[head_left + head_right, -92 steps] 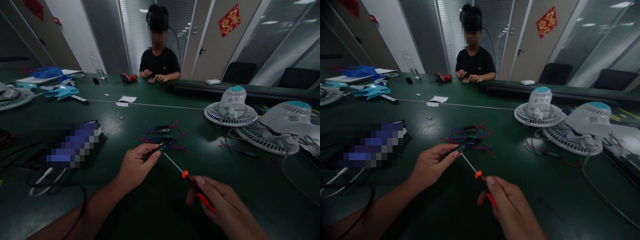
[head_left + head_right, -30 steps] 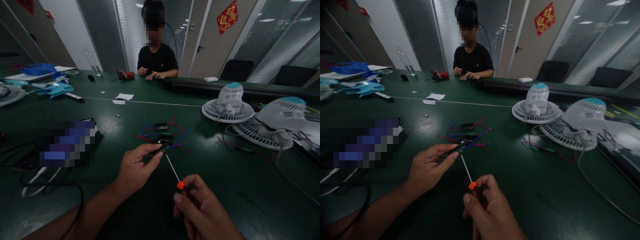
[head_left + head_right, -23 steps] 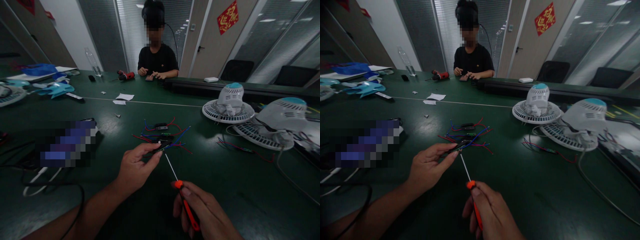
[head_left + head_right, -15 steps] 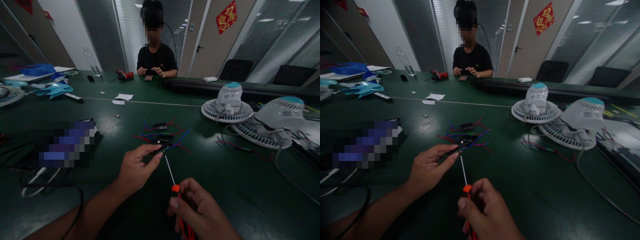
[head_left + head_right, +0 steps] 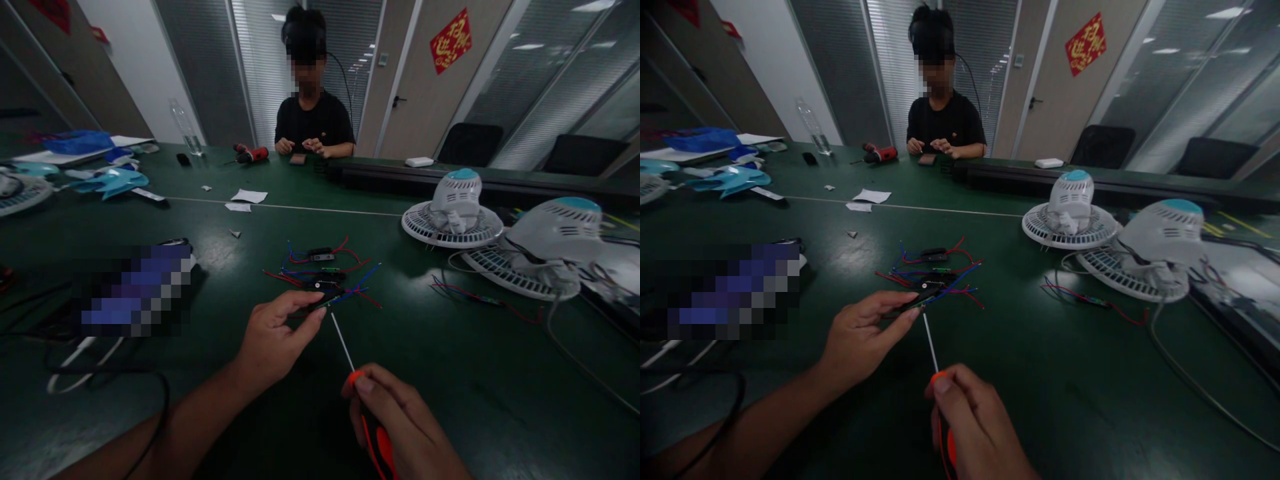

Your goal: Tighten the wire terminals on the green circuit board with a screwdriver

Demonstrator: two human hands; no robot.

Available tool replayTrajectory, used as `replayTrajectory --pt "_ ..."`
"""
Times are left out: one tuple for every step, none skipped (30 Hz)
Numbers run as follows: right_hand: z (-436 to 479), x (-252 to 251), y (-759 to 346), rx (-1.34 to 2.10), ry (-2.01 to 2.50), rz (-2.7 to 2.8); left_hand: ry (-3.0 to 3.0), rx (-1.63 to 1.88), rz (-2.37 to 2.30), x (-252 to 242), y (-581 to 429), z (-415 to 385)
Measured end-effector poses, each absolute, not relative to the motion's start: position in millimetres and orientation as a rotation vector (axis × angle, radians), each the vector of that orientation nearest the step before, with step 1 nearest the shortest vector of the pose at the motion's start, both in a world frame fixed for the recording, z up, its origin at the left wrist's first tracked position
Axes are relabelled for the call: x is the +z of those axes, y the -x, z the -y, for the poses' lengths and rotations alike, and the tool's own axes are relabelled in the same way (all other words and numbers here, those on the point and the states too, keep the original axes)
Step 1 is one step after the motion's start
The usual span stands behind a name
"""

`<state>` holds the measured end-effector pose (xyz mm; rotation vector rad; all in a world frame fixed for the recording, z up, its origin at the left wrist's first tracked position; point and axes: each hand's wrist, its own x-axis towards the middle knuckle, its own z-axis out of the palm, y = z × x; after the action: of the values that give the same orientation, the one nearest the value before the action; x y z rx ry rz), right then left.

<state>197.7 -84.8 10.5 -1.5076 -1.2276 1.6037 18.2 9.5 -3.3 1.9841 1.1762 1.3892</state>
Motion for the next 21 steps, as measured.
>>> replayTrajectory --pt "84.5 10.9 -197.7 1.611 1.507 1.249 -1.98 1.38 -1.182 -3.2 -18.2 -9.6" --pt "84.0 11.6 -197.7 1.613 1.511 1.268 -1.978 1.369 -1.185 -3.2 -18.3 -9.8" --pt "83.6 12.2 -197.6 1.619 1.514 1.28 -1.976 1.361 -1.188 -3.1 -18.3 -10.0" --pt "83.2 12.9 -197.4 1.627 1.516 1.275 -1.979 1.357 -1.189 -3.0 -18.3 -10.2" --pt "83.0 13.3 -197.1 1.642 1.514 1.261 -1.984 1.356 -1.19 -2.9 -18.4 -10.4" --pt "82.8 13.5 -196.8 1.657 1.51 1.248 -1.991 1.353 -1.189 -2.7 -18.5 -10.5" --pt "82.7 13.5 -196.5 1.668 1.509 1.236 -1.995 1.353 -1.19 -2.6 -18.7 -10.6" --pt "82.6 13.3 -196.1 1.68 1.512 1.225 -2.002 1.348 -1.195 -2.5 -18.9 -10.7" --pt "82.4 13.1 -195.8 1.693 1.518 1.218 -2.008 1.338 -1.205 -2.4 -19.0 -10.8" --pt "82.1 12.9 -195.5 1.699 1.527 1.214 -2.013 1.326 -1.218 -2.5 -19.2 -11.0" --pt "81.6 12.7 -195.2 1.704 1.539 1.213 -2.017 1.316 -1.23 -2.7 -19.2 -11.4" --pt "80.8 12.6 -195.0 1.705 1.556 1.209 -2.021 1.305 -1.242 -2.9 -19.0 -12.3" --pt "80.0 12.6 -194.9 1.706 1.571 1.209 -2.024 1.297 -1.255 -3.3 -18.5 -13.7" --pt "79.0 12.7 -194.9 1.699 1.583 1.208 -2.03 1.29 -1.272 -3.9 -17.7 -15.8" --pt "78.1 12.8 -195.0 1.689 1.59 1.207 -2.04 1.282 -1.293 -4.4 -16.6 -18.5" --pt "77.3 13.0 -195.3 1.683 1.591 1.206 -2.057 1.272 -1.318 -5.0 -15.1 -21.9" --pt "76.7 13.2 -195.8 1.679 1.59 1.2 -2.082 1.252 -1.343 -5.6 -13.3 -25.8" --pt "76.4 13.4 -196.4 1.678 1.586 1.194 -2.11 1.227 -1.365 -6.1 -11.4 -30.0" --pt "76.3 13.7 -197.3 1.68 1.579 1.188 -2.135 1.199 -1.38 -6.5 -9.5 -34.1" --pt "76.5 14.0 -198.2 1.68 1.572 1.182 -2.161 1.168 -1.394 -6.8 -7.7 -37.9" --pt "76.8 14.3 -199.2 1.68 1.565 1.175 -2.192 1.139 -1.411 -7.0 -6.2 -41.1"
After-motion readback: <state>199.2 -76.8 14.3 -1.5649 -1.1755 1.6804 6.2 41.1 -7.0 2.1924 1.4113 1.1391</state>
